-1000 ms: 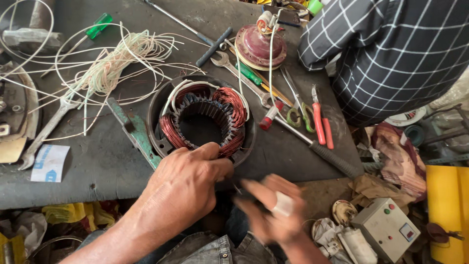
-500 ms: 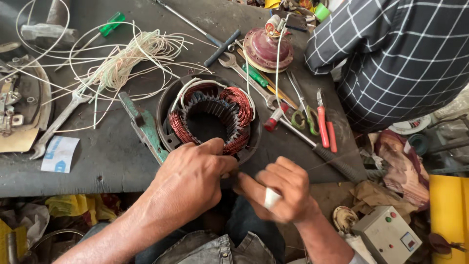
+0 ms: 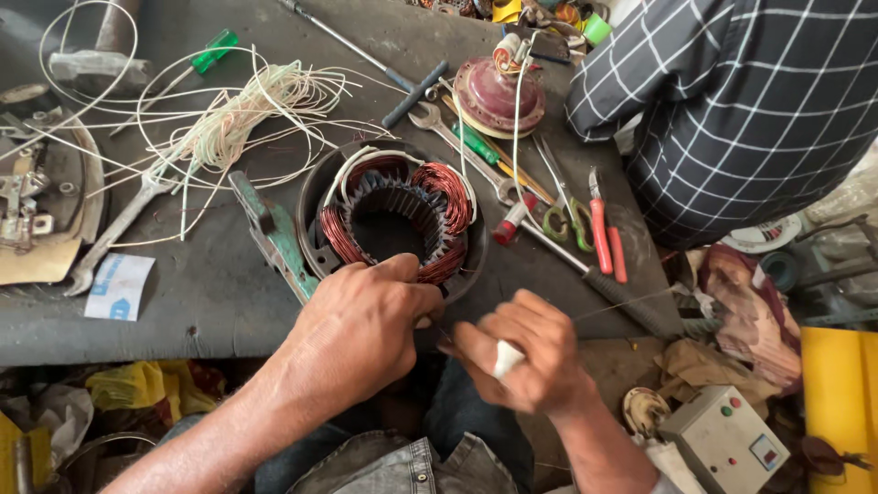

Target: The person secures a white insulating strip around a copper-wound stator using a small metal tool, then strips the insulation from a copper wire end with a utility knife. The person works at a cluttered workbench with various tools and parts visible.

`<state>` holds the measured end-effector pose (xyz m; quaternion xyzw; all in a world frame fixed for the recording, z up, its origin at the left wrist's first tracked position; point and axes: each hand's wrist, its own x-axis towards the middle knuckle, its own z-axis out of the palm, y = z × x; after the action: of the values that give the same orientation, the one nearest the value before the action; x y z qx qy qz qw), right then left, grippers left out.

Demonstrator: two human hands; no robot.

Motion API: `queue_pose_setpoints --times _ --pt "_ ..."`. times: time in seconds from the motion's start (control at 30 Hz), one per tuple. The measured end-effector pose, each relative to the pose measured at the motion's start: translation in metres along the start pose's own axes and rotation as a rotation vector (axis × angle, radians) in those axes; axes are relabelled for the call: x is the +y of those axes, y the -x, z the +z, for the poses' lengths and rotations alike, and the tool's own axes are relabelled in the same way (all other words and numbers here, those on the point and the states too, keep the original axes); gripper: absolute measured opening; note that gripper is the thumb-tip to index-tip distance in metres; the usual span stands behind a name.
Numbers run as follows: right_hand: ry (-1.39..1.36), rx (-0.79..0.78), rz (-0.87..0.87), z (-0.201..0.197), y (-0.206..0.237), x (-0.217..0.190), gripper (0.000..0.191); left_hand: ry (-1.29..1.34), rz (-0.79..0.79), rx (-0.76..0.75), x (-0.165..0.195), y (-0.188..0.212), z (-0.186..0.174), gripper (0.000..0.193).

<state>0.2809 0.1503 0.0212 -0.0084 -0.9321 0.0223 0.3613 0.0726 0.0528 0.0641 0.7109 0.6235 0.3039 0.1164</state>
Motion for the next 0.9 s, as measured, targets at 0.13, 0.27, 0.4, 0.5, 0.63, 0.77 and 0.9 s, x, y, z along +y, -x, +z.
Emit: queue_pose_setpoints --times 0.13,0.27,0.4,0.5,0.63,0.77,0.9 --pt "-0.092 0.273 0.284 -0.025 0.004 -0.032 0.028 0.0 -0.04 -0.019 -0.001 -0.001 -0.003 0.011" --pt "-0.197 0.25 0.762 -0.014 0.04 -0.056 0.035 -0.002 -0.022 -0.031 -0.001 -0.001 -0.002 0.016" --pt "-1.311 0.536 1.382 0.038 0.059 -0.072 0.051 -0.013 0.002 -0.011 -0.003 0.001 -0.001 0.017" --pt "-1.566 0.635 1.382 0.054 0.056 -0.077 0.06 -0.021 0.043 0.029 -0.003 0.003 0.0 0.019" --pt "-1.78 0.709 1.29 0.055 0.041 -0.071 0.053 -0.044 0.022 0.009 -0.001 0.002 0.0 0.019" --pt "-1.827 0.722 1.313 0.068 0.034 -0.066 0.041 -0.066 -0.007 -0.041 0.002 0.001 -0.002 0.02" --pt "-1.821 0.813 1.362 0.076 0.036 -0.07 0.037 -0.066 0.019 -0.065 0.002 -0.001 -0.002 0.018"
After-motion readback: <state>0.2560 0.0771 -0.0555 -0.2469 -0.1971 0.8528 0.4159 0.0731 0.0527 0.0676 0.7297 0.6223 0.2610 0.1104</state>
